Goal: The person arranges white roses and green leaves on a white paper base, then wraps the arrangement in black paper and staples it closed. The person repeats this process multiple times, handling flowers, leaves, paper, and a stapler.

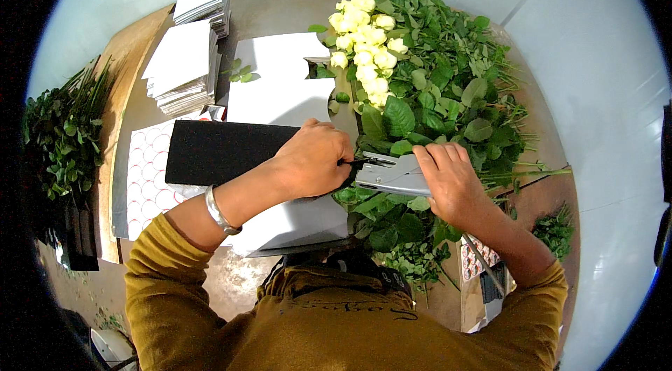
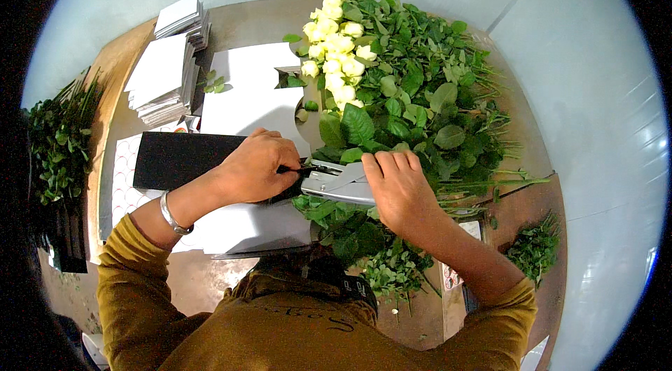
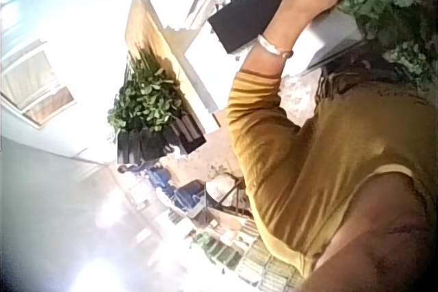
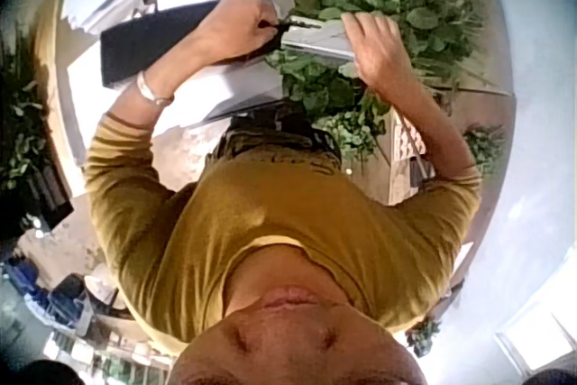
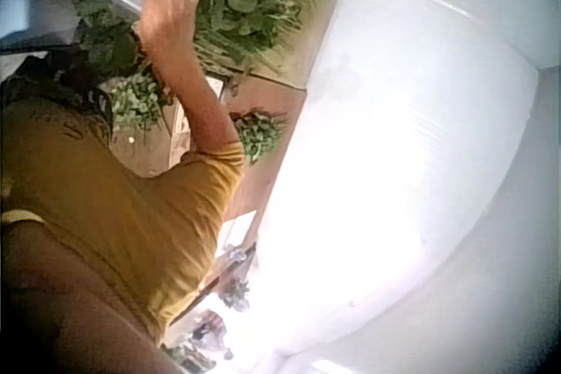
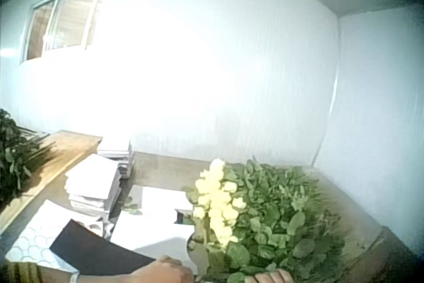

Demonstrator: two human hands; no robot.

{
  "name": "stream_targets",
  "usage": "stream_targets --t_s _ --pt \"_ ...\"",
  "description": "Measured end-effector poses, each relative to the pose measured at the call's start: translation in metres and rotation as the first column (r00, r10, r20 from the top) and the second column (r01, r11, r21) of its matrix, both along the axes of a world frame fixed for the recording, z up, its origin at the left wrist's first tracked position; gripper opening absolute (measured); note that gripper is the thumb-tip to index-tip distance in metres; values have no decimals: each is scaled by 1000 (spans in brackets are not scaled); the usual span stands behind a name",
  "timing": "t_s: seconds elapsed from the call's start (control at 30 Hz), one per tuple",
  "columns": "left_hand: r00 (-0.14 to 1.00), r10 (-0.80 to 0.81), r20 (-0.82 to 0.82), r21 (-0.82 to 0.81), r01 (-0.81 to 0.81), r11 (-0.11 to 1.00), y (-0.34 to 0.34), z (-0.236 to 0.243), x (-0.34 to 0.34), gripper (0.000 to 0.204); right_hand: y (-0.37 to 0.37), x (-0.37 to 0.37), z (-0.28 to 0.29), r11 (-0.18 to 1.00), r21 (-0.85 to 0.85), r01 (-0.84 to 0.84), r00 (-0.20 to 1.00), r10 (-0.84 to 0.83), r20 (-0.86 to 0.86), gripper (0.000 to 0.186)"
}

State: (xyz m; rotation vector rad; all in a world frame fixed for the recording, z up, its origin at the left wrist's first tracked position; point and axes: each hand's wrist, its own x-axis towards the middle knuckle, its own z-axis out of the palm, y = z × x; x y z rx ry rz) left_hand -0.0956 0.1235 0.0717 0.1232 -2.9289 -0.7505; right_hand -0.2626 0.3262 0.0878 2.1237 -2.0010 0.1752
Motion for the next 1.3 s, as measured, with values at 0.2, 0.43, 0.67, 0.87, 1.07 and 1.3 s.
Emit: stream_targets --t_s 0.2,0.43,0.67,0.87,1.07,1.3 --pt "999 18 -32 36 -17 999 -5 -3 -2 8 -24 -8 16 977 213 -18 998 30 -53 27" --pt "1000 12 -16 3 -12 1000 -8 -2 -8 8 -34 -34 -1 950 311 6 999 -16 29 25" --pt "999 29 -31 29 -28 999 -6 -1 -3 10 6 -2 28 979 -48 200 878 -157 452 41" --pt "998 61 9 38 -62 997 1 10 -2 17 -6 61 -19 988 143 57 -374 -112 921 50" --pt "996 26 82 326 -51 944 -10 26 9 35 -33 73 -73 994 65 86 -462 -19 886 33" --pt "783 166 600 451 -502 738 -169 6 106 40 -24 98 -78 976 104 192 -313 -40 949 39"
